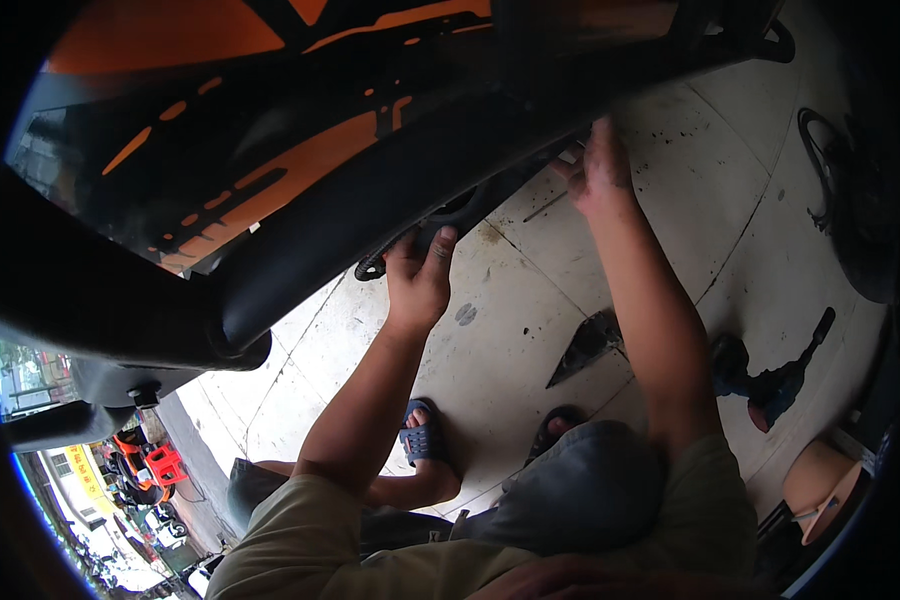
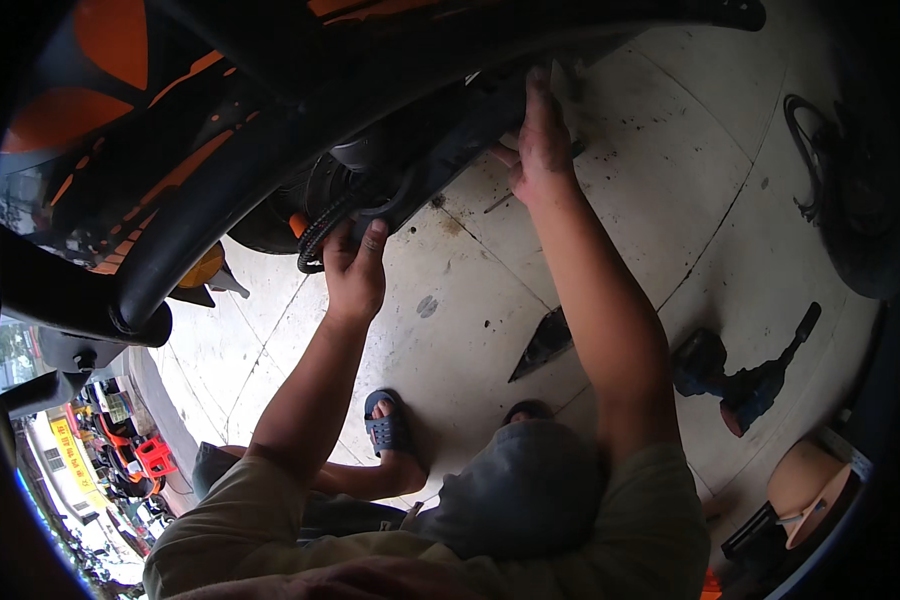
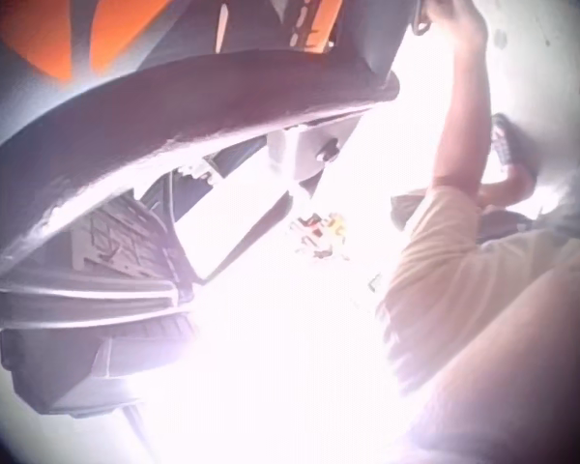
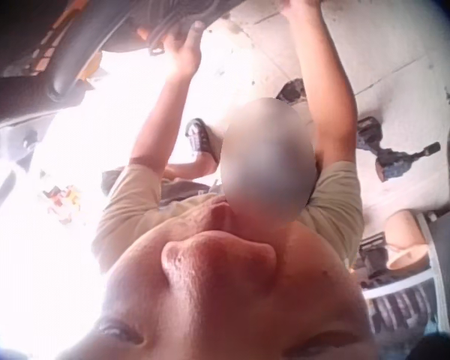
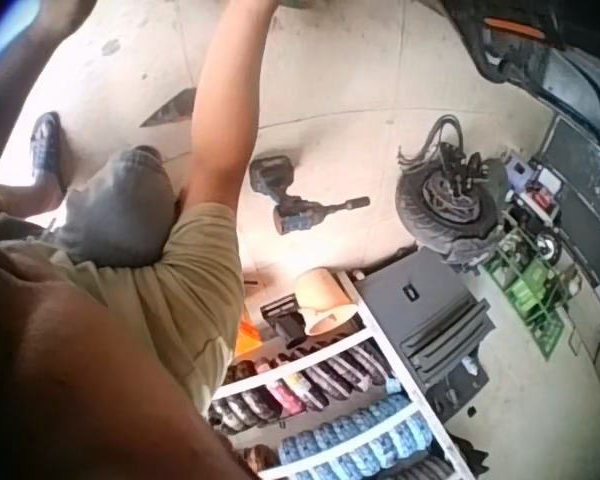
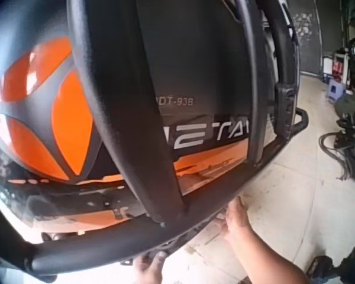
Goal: The person assembles a moped by attaching a black plastic cover to the rear wheel area using a cordless drill and hand tools. They position the cover, secure it with screws, and then organize tools into a drawer.
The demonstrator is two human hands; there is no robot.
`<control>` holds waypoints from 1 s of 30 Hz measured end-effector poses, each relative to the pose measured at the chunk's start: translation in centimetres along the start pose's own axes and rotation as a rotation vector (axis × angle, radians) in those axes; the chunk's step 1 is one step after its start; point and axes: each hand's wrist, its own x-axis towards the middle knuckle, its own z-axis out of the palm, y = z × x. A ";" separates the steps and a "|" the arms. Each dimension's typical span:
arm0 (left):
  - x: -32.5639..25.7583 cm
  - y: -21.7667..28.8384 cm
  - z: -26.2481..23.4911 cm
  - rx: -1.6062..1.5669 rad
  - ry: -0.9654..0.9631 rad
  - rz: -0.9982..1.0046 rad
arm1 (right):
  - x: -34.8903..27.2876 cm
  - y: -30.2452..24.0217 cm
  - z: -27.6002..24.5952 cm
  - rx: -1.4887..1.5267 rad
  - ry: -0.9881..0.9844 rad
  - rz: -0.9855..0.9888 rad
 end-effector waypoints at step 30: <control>-4.8 -0.5 3.2 -0.059 0.302 -0.092 | -0.8 4.5 0.2 0.385 -0.183 -0.026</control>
